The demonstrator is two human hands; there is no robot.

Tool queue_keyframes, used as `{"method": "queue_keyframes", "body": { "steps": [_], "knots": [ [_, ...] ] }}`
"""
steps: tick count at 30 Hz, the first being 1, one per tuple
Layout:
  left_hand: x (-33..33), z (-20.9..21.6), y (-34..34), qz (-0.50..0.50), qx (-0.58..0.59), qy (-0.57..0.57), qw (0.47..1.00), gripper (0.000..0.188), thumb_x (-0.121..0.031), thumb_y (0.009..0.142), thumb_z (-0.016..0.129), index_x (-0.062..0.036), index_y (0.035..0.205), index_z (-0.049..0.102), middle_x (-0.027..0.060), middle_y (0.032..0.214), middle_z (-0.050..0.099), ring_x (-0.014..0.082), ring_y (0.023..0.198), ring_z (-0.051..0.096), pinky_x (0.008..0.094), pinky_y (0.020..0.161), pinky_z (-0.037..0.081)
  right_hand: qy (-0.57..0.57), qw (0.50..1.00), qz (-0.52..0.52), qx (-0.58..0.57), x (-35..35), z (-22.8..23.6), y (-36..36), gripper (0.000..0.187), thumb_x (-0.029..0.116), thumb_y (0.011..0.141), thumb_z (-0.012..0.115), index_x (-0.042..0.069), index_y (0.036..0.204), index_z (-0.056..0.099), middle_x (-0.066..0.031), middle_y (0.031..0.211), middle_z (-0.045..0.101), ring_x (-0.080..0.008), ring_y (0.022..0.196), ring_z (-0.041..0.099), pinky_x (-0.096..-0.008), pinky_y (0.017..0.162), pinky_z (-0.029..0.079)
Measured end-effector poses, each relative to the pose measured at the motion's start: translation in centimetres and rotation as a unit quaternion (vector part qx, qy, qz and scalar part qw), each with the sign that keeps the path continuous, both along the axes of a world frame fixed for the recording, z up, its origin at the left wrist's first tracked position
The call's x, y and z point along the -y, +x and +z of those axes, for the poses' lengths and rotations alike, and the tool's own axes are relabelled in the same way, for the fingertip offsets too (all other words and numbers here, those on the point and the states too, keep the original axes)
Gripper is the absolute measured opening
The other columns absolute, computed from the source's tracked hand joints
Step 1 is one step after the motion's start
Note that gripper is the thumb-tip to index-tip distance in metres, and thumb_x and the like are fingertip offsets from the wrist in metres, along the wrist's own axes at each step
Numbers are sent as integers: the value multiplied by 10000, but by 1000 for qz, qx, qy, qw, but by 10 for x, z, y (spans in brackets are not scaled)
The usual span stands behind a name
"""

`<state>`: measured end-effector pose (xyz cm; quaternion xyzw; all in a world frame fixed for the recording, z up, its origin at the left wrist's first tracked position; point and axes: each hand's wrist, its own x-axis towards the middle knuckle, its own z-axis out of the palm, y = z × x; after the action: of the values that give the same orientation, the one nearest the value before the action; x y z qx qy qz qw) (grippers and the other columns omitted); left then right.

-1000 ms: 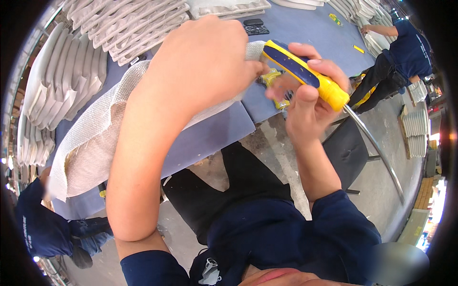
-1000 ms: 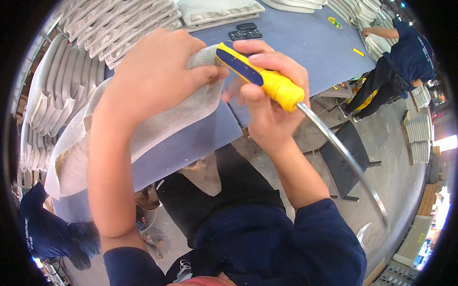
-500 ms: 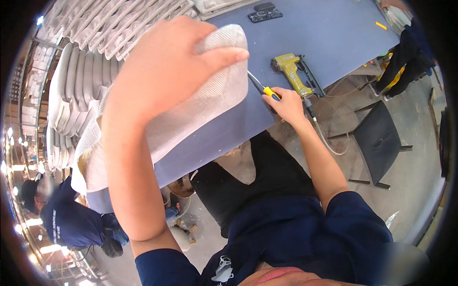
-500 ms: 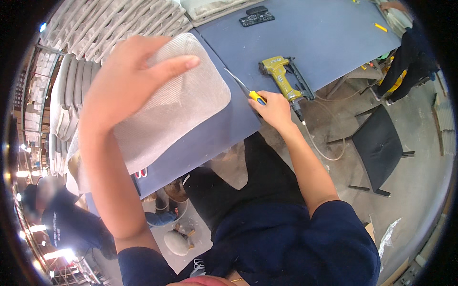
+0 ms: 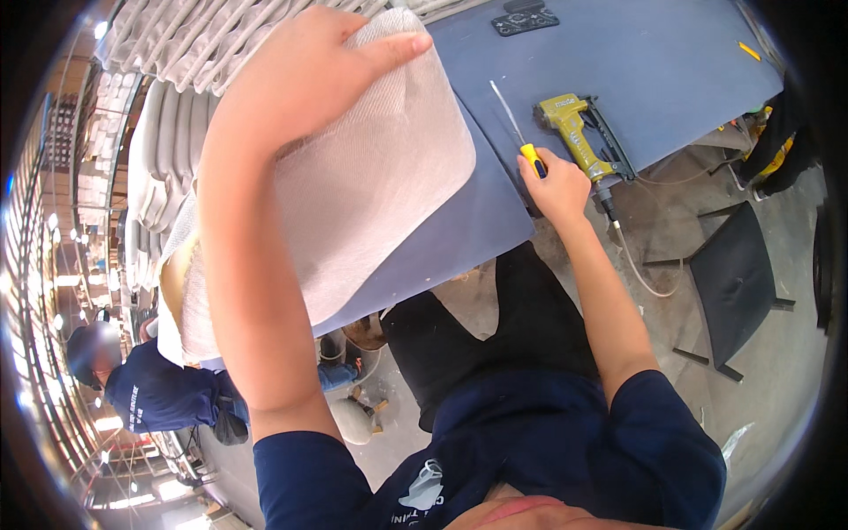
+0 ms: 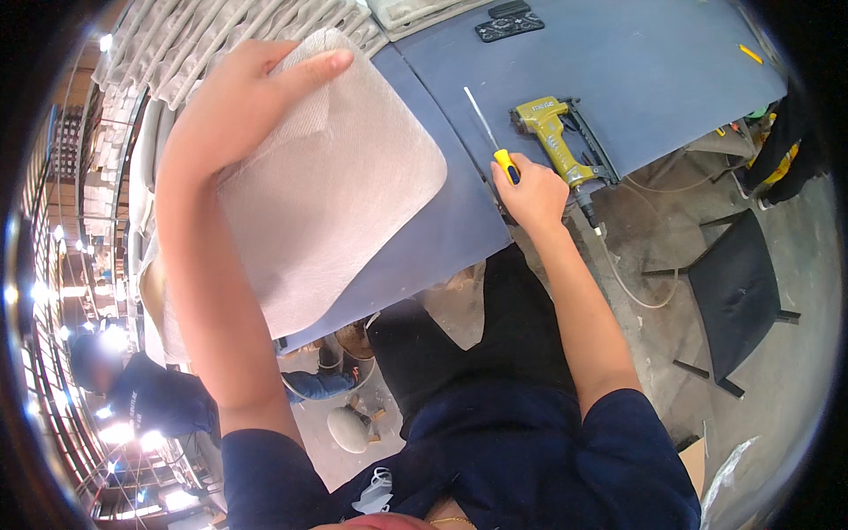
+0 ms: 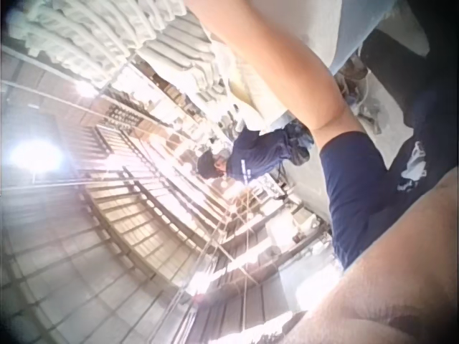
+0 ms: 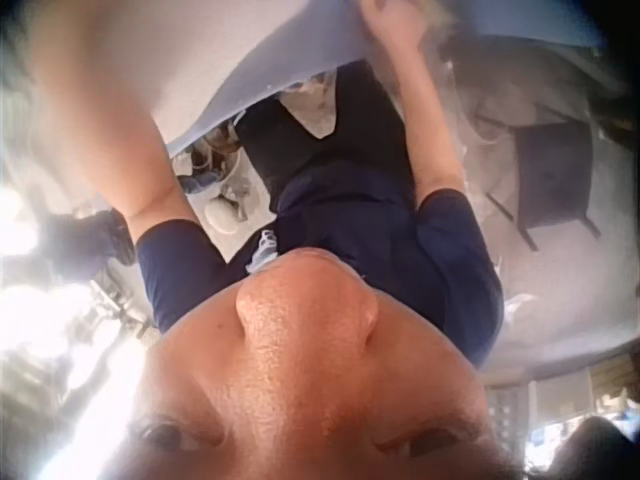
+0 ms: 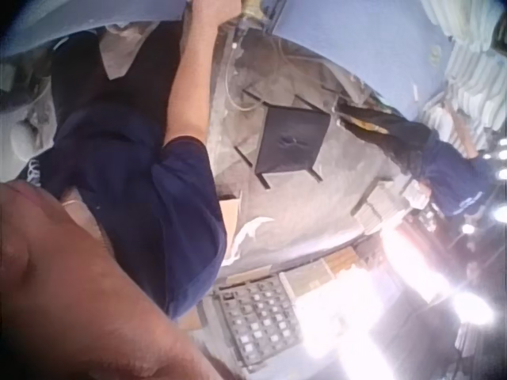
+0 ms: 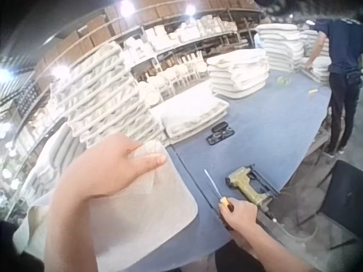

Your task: The person trims excess fabric from a cushion using scissors, then uses a staple gun to secure the fabric around the cushion edges. The person repeatedly folds and staples the fabric to ensure a tight fit.

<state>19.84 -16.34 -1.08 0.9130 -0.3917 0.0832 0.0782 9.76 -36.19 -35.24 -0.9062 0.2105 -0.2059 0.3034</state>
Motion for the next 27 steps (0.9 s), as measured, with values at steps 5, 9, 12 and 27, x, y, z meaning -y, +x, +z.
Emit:
{"method": "queue_keyframes", "body": {
  "steps": [5, 9, 12, 27],
  "knots": [
    [3, 7, 6, 60, -24, 38, 997, 726, -637, 932, 728, 58, 745, 627, 123, 627, 513, 206, 614, 541, 423, 615, 427, 28, 998, -10, 50, 5, -17, -4, 444, 498, 945, 734, 117, 1165, 797, -166, 877, 770, -363, 833, 748, -463, 721, 558],
    [-3, 17, -1, 98, -7, 60, 993, 644, -568, 984, 662, 55, 1106, 770, 318, 1128, 744, 425, 1092, 718, 443, 969, 545, 25, 998, -5, 53, 2, -19, -2, 442, 500, 953, 731, 114, 1157, 798, -174, 865, 768, -370, 822, 747, -466, 713, 558],
    [-4, 22, -1, 95, -57, 29, 993, 647, -551, 968, 692, 81, 1088, 763, 333, 1094, 743, 444, 1067, 720, 457, 953, 552, 21, 998, -15, 51, 2, -19, -2, 436, 497, 952, 733, 116, 1153, 799, -174, 851, 766, -377, 806, 746, -466, 703, 557],
    [-14, 18, -17, 38, -25, -11, 999, 650, -544, 950, 698, 99, 1021, 763, 326, 997, 740, 472, 1021, 718, 488, 902, 565, 44, 999, -14, -9, -5, -6, -2, 432, 462, 972, 686, 209, 1322, 663, -128, 810, 760, -371, 766, 741, -485, 692, 543]
  ]
}}
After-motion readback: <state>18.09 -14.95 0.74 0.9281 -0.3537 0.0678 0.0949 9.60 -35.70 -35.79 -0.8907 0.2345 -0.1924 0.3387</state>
